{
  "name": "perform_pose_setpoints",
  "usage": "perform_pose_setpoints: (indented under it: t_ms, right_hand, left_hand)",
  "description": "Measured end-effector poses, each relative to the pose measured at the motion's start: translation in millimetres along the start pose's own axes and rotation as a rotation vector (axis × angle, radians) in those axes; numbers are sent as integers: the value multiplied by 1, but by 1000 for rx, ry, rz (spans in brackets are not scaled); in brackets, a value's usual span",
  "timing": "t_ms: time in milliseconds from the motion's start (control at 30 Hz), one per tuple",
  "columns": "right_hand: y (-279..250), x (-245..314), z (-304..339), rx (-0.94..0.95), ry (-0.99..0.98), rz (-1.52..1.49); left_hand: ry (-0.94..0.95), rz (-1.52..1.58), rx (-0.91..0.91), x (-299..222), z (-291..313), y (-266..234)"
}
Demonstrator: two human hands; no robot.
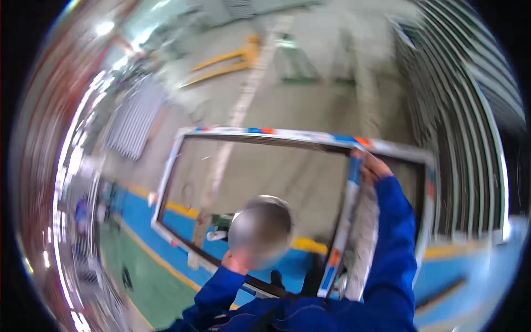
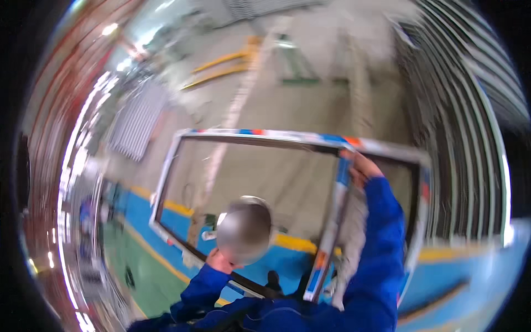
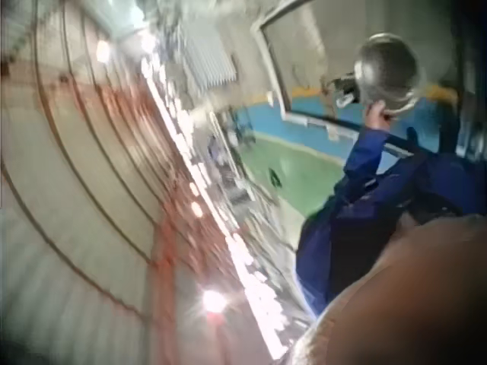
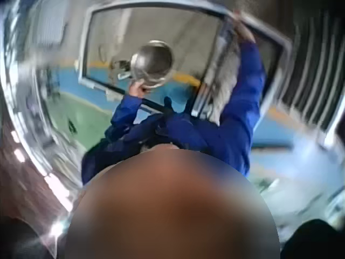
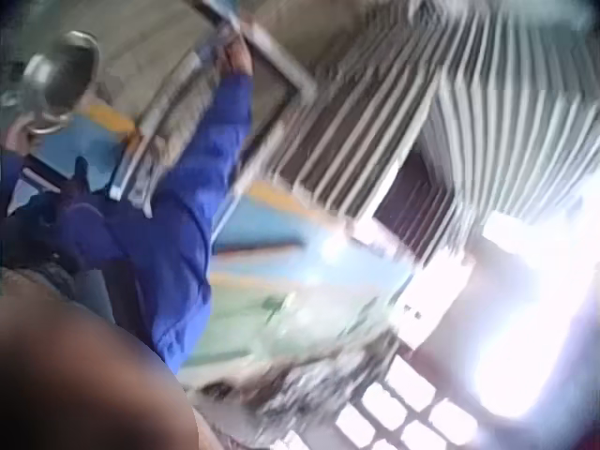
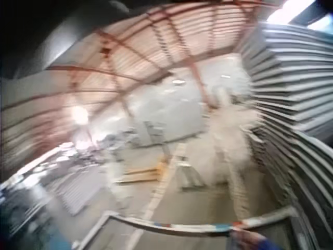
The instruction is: Apply sealant to the perimeter of a window frame using a manual caulking gun and inspect the frame.
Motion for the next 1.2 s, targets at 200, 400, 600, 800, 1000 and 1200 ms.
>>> perform_pose_setpoints:
  t_ms: [200, 400, 600, 800, 1000, 1200]
  right_hand:
    - [-86, -3, -26, 219, -58, -209]
    - [-45, 18, -44, 24, 147, -115]
    - [-32, 15, -35, -117, -44, -144]
    - [2, 13, -18, -149, -294, -126]
    - [121, -20, 113, 118, -288, 236]
    - [341, -126, 255, 625, -109, 1296]
  left_hand:
    - [-75, 22, 142, 25, -25, -31]
    - [-9, 110, 73, 21, -9, -52]
    - [8, 121, 81, 16, -2, -78]
    - [70, 120, 47, 12, 31, -106]
    - [156, 10, -60, 27, 45, -139]
    - [265, -143, 97, 10, 73, -189]
Point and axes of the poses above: each hand's wrist, its own z-axis away from the middle knuckle, its own y-axis out of the palm, x = y × z, the point moved 1 cm from there along -z, towards the middle knuckle, and after that the axes turned 4 degrees about x, right-handed, at the moved point
